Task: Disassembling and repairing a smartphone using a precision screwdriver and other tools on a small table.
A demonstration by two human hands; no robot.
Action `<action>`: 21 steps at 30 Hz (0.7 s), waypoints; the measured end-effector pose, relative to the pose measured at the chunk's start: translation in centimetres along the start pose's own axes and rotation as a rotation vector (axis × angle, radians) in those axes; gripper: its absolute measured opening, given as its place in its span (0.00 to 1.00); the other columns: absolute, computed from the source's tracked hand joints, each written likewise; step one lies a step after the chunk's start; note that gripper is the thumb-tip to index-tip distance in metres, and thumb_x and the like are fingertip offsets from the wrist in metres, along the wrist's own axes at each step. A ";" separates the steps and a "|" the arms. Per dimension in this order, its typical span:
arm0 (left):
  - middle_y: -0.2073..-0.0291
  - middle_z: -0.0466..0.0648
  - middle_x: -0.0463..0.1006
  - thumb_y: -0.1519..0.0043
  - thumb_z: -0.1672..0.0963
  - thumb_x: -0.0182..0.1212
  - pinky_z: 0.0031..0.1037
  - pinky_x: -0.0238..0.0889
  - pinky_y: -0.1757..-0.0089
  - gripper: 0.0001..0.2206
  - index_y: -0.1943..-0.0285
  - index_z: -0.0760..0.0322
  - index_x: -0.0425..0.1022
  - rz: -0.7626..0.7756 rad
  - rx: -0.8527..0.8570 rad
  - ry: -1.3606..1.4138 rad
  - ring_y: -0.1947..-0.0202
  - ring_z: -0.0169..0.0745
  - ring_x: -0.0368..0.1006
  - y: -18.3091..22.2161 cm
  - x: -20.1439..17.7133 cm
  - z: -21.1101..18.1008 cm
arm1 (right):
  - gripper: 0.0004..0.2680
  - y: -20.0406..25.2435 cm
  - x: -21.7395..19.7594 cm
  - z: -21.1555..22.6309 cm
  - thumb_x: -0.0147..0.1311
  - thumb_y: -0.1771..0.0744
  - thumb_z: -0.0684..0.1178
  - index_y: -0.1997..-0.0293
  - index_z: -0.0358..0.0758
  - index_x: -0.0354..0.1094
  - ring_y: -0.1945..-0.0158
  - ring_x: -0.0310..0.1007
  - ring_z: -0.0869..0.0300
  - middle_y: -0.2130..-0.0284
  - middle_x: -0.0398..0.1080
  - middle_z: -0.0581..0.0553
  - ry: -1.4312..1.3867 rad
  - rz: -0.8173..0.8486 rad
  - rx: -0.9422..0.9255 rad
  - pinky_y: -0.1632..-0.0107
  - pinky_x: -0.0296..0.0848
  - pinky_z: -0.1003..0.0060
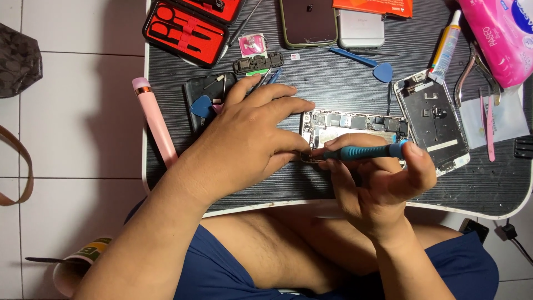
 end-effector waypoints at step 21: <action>0.41 0.47 0.74 0.48 0.56 0.70 0.55 0.38 0.34 0.08 0.60 0.51 0.85 -0.010 -0.007 -0.015 0.34 0.51 0.60 0.2 0.2 0.0 | 0.33 -0.4 0.3 0.4 0.50 0.33 0.25 0.34 0.64 0.31 0.60 0.79 0.53 0.53 0.68 0.31 0.104 0.027 -0.029 0.57 0.82 0.66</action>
Point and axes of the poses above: each hand's wrist, its own y-axis away from the middle knuckle, its own x-axis out of the palm, z = x × y, the point moved 8 cm from there along -y, towards the middle knuckle
